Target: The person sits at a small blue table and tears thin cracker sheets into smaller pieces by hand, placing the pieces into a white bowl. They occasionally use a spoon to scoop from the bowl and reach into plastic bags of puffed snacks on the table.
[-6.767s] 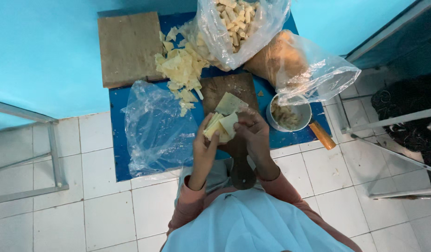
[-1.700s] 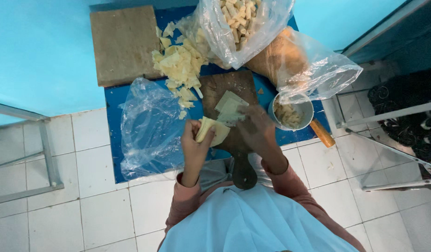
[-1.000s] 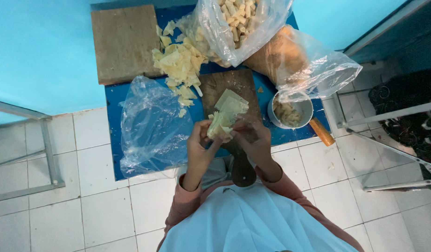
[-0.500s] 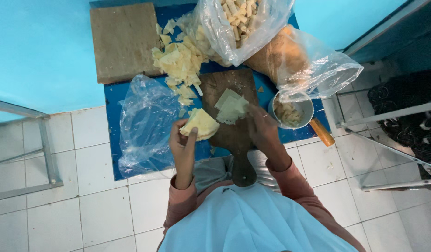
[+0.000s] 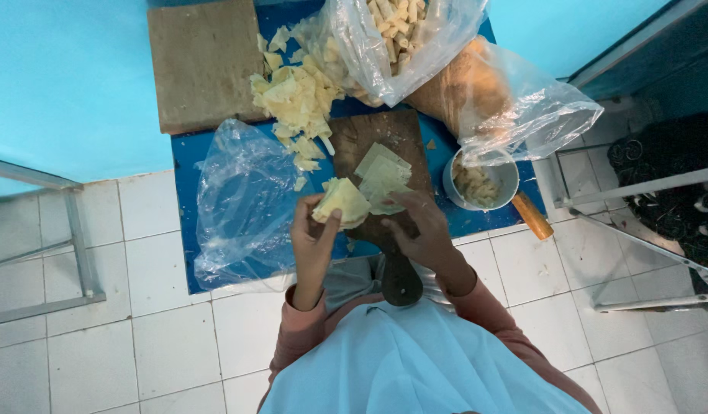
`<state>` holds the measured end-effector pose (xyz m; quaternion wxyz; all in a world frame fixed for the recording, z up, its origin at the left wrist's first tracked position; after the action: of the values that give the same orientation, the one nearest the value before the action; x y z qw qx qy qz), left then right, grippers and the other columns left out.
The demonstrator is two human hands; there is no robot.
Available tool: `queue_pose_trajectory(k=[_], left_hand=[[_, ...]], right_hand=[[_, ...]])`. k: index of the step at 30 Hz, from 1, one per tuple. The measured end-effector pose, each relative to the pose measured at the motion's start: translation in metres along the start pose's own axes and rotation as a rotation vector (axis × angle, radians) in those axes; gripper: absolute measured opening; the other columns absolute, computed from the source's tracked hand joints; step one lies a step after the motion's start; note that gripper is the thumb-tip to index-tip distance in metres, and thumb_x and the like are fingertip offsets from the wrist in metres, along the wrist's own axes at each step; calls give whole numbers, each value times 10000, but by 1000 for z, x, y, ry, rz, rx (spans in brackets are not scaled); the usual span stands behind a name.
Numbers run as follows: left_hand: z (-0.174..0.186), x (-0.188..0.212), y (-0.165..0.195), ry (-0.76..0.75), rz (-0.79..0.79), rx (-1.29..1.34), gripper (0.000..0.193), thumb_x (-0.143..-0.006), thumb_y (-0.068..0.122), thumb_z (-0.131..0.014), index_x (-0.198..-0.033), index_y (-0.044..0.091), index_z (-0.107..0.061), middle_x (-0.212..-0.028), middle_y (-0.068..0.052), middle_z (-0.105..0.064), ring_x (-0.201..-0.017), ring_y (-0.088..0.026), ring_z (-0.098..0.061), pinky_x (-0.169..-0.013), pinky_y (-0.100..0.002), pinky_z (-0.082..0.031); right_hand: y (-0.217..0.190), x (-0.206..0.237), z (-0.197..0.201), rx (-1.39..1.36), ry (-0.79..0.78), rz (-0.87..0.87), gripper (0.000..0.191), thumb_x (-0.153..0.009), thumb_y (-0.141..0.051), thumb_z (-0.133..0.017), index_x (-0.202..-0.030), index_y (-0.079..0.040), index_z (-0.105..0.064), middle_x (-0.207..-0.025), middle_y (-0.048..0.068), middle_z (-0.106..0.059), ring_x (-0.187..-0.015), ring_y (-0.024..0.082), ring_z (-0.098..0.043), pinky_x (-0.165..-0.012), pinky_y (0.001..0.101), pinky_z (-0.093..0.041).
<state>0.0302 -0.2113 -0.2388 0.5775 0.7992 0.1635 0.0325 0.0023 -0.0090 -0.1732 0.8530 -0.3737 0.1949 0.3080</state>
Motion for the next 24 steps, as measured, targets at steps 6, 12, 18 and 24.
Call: queue_pose_trajectory(k=[6, 12, 18, 24], left_hand=[[-31, 11, -16, -187, 112, 132, 363, -991, -61, -638, -1339, -24, -539, -1170, -86, -664, -1077, -121, -650, -906, -269, -555], [-36, 11, -15, -201, 109, 82, 372, -986, -62, -632, -1338, -22, -519, -1234, -117, -673, -1137, -140, -661, -916, -278, -559], [-37, 12, -12, -172, 116, 83, 349, -1003, -49, -649, -1331, -27, -531, -1207, -125, -691, -1102, -144, -683, -925, -277, -574], [-36, 10, -17, -111, 96, -165, 411, -888, -56, -735, -1257, -24, -558, -1065, -102, -685, -938, -123, -672, -758, -258, -561]], right_hand=[[-8, 3, -3, -182, 74, 75, 522, -803, -91, -895, -1237, -30, -611, -1181, 148, -696, -1111, 325, -705, -951, 403, -574], [7, 8, -4, -268, 116, -121, 330, -899, 39, -770, -1209, -43, -690, -1123, 135, -779, -1082, 263, -772, -944, 338, -602], [8, 7, -7, -368, 124, -197, 366, -908, 72, -736, -1262, 34, -650, -1029, 115, -792, -1036, 196, -763, -981, 333, -576], [18, 11, -15, -597, 162, -425, 435, -874, 70, -756, -1281, 7, -615, -1054, 59, -733, -988, 142, -715, -911, 289, -579]])
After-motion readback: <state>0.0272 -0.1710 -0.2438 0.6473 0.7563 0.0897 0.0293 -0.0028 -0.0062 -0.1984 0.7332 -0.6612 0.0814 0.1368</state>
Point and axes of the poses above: each hand's wrist, its own x-axis away from the middle knuckle, its own z-axis out of the back of the hand, y = z × x, the point moved 5 cm from there along -x, towards the middle knuckle
